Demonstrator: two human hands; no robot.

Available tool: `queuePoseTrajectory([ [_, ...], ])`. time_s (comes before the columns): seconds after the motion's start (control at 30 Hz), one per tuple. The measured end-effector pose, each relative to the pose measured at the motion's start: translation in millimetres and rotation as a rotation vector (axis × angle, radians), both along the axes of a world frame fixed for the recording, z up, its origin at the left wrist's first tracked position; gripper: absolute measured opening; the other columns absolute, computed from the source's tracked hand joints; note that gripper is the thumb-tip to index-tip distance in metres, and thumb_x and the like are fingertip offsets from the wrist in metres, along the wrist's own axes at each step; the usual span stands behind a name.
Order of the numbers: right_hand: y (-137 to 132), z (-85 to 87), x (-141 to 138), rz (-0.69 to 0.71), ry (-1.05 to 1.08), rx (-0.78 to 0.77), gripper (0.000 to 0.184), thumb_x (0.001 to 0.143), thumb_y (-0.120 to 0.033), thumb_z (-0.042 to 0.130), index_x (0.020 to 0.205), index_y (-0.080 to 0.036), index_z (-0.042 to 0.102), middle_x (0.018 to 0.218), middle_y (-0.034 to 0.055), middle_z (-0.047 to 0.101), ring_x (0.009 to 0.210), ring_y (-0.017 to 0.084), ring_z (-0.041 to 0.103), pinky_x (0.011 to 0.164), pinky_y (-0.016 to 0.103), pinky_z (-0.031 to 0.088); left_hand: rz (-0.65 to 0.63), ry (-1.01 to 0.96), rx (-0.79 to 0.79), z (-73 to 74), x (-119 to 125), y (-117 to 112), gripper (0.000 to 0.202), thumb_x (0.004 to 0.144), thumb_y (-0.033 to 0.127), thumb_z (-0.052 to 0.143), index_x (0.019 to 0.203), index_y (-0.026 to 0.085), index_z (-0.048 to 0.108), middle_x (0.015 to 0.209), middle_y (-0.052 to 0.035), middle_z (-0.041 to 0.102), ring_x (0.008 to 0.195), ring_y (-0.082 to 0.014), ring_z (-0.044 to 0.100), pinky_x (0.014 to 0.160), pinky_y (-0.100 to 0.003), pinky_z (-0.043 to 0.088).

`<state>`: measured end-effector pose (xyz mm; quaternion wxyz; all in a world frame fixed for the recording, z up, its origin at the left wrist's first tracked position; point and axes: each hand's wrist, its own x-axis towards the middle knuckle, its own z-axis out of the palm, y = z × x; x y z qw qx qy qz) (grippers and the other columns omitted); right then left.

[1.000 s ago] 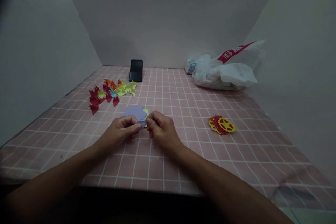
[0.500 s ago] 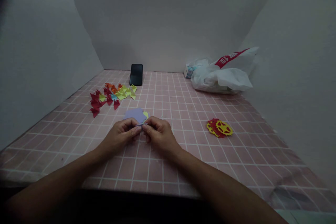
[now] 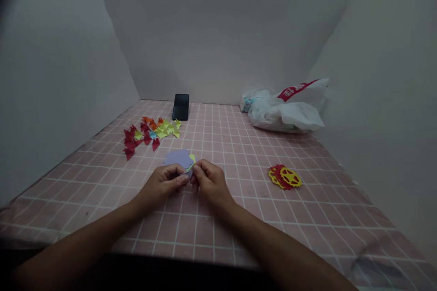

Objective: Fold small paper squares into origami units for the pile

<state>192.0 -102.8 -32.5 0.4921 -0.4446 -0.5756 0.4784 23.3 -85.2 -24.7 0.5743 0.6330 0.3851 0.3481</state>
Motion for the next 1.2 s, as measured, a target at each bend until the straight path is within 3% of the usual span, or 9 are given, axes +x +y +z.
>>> queuePoseTrajectory([
  [0.1, 2.0, -1.4, -2.6, 0.02, 0.045, -0.003, 0.033, 0.092, -0.048, 0.053, 0.075, -0.02, 0.054, 0.064, -0.002, 0.056, 0.052, 0.011, 0.054, 0.053, 0.026, 0.045, 0.059, -0.049, -0.043, -3.4, 0.7, 0.8, 0.027, 0.08, 0.042, 0.065, 0.071, 0.018, 0.057, 0.057, 0.004, 0.052, 0.049, -0.0089, 0.041, 0.048, -0.022, 0.031],
  [0.2, 2.6, -2.8, -4.5, 0.01, 0.077, -0.037, 0.022, 0.084, -0.042, 0.065, 0.082, -0.021, 0.056, 0.063, -0.0043, 0.054, 0.052, 0.011, 0.051, 0.051, 0.025, 0.043, 0.08, -0.05, -0.048, -5.1, 1.5, 0.8, 0.031, 0.079, 0.045, 0.067, 0.069, 0.018, 0.055, 0.057, 0.0038, 0.053, 0.05, -0.009, 0.042, 0.048, -0.022, 0.031],
  [0.37, -1.1, -2.0, -1.6, -0.006, -0.031, 0.007, 0.021, 0.085, -0.032, 0.064, 0.07, -0.02, 0.056, 0.056, -0.0044, 0.053, 0.05, 0.01, 0.048, 0.051, 0.024, 0.038, 0.027, -0.001, -0.03, -0.6, 3.6, -1.7, 0.029, 0.077, 0.042, 0.067, 0.068, 0.017, 0.055, 0.057, 0.0047, 0.05, 0.051, -0.009, 0.041, 0.05, -0.022, 0.03],
  [0.53, 1.3, -2.0, -0.9, 0.017, 0.038, -0.036, 0.037, 0.094, -0.046, 0.052, 0.067, -0.02, 0.053, 0.055, -0.0037, 0.052, 0.047, 0.01, 0.049, 0.049, 0.024, 0.038, 0.024, -0.016, -0.046, 1.2, 3.8, -3.2, 0.028, 0.077, 0.042, 0.066, 0.068, 0.018, 0.055, 0.055, 0.0056, 0.047, 0.049, -0.0085, 0.037, 0.048, -0.022, 0.028],
  [0.67, 5.5, -4.8, -1.9, 0.045, 0.147, -0.072, 0.027, 0.087, -0.046, 0.062, 0.079, -0.02, 0.056, 0.061, -0.0049, 0.054, 0.049, 0.01, 0.049, 0.048, 0.023, 0.039, 0.056, -0.025, -0.079, -2.3, 3.1, -2.4, 0.03, 0.079, 0.044, 0.066, 0.069, 0.019, 0.053, 0.054, 0.006, 0.047, 0.047, -0.0084, 0.036, 0.047, -0.022, 0.027],
  [0.73, 5.1, -5.4, -1.0, 0.03, 0.106, -0.067, 0.023, 0.084, -0.038, 0.067, 0.075, -0.02, 0.056, 0.058, -0.0057, 0.052, 0.049, 0.01, 0.047, 0.049, 0.023, 0.037, 0.043, 0.005, -0.044, -3.4, 3.0, -1.9, 0.029, 0.08, 0.043, 0.065, 0.069, 0.019, 0.053, 0.054, 0.006, 0.047, 0.048, -0.0088, 0.036, 0.048, -0.022, 0.028],
  [0.9, -0.3, -3.7, 2.0, -0.026, -0.123, 0.057, 0.028, 0.089, -0.032, 0.059, 0.065, -0.02, 0.056, 0.054, -0.0036, 0.051, 0.051, 0.011, 0.045, 0.052, 0.025, 0.035, -0.024, 0.065, 0.069, -1.4, 2.9, -2.6, 0.025, 0.084, 0.04, 0.061, 0.07, 0.019, 0.056, 0.056, 0.0053, 0.046, 0.052, -0.0103, 0.038, 0.052, -0.024, 0.03],
  [1.07, 0.2, -5.0, 0.7, 0.012, -0.037, 0.0, 0.035, 0.094, -0.043, 0.054, 0.067, -0.021, 0.054, 0.055, -0.003, 0.051, 0.049, 0.012, 0.045, 0.049, 0.025, 0.034, -0.012, 0.025, 0.011, -0.4, 3.2, -4.2, 0.027, 0.083, 0.041, 0.061, 0.069, 0.019, 0.053, 0.057, 0.0054, 0.046, 0.051, -0.0101, 0.037, 0.053, -0.024, 0.031],
  [1.2, 1.4, -1.7, 2.5, 0.031, -0.095, 0.052, 0.024, 0.088, -0.034, 0.062, 0.07, -0.021, 0.055, 0.06, -0.0033, 0.052, 0.054, 0.012, 0.046, 0.052, 0.025, 0.035, -0.009, 0.055, 0.04, -2.0, 4.3, -4.4, 0.025, 0.084, 0.039, 0.06, 0.071, 0.018, 0.056, 0.059, 0.0045, 0.047, 0.054, -0.011, 0.039, 0.054, -0.025, 0.031],
])
